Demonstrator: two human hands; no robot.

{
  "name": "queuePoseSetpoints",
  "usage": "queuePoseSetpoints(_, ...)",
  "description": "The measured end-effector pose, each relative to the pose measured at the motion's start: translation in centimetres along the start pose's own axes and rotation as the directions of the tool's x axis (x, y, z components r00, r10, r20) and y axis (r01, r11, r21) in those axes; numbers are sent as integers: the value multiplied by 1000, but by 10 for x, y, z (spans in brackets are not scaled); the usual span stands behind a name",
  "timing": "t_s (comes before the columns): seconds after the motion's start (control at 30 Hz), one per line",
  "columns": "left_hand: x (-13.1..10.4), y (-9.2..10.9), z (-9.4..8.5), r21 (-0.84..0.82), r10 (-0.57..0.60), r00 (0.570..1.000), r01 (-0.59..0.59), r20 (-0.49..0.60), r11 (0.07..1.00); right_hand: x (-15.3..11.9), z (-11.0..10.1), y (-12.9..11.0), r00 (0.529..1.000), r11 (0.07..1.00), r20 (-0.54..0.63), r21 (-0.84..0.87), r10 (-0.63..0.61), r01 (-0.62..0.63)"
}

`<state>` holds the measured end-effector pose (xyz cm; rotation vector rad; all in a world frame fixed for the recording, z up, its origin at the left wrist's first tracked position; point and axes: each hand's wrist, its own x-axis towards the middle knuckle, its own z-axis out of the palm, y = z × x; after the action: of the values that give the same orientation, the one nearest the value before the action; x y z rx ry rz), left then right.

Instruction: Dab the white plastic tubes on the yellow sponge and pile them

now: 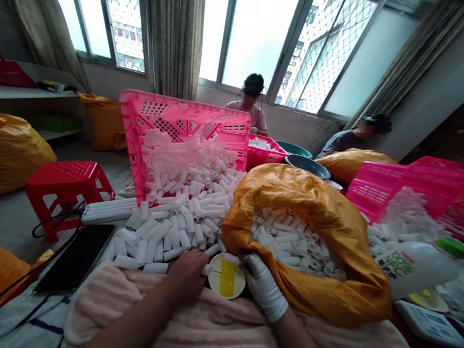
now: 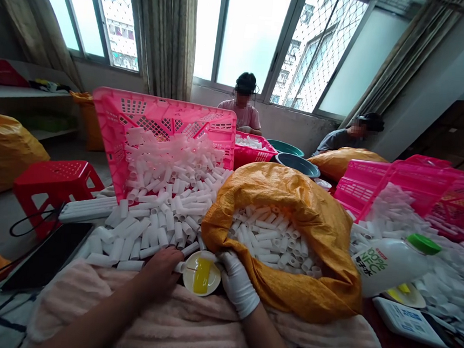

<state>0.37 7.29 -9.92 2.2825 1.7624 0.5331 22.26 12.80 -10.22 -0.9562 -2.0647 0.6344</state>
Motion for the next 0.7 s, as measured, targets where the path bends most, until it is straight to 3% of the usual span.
queuePoseSetpoints(0.17, -1, 1, 0, 17, -18, 1000, 18, -22, 1000, 2, -3, 0, 963, 963, -94, -117, -252, 241)
queuePoseSetpoints(0.23, 0, 3, -3, 7, -22, 997, 23, -71, 1000, 0, -3, -4, 949, 973, -214, -27, -231, 231)
queuePoseSetpoints(0.3, 2, 6, -8, -4, -38, 994, 38, -106, 999, -3, -3, -12, 948, 977, -307, 166, -81, 137)
queuePoseSetpoints(0.4, 2, 14, -18, -23, -56, 994, 54, -94, 998, -8, -5, -31, 961, 899, -223, 435, 165, -53)
queuePoseSetpoints(0.47, 0, 21, -23, -38, -41, 997, 38, -71, 999, -10, -8, -45, 968, 860, -150, 501, 199, -99)
queuePoseSetpoints(0.57, -4, 33, -29, -50, -22, 999, 21, -30, 999, -10, -18, -62, 987, 897, -153, 442, 43, 30)
queuePoseSetpoints(0.63, -7, 41, -29, -43, -21, 1000, 22, 10, 999, -9, -24, -71, 989, 930, -81, 338, -121, 141)
queuePoseSetpoints(0.7, -9, 48, -26, -18, -42, 999, 42, 33, 999, -7, -26, -77, 988, 957, -8, 244, -157, 154)
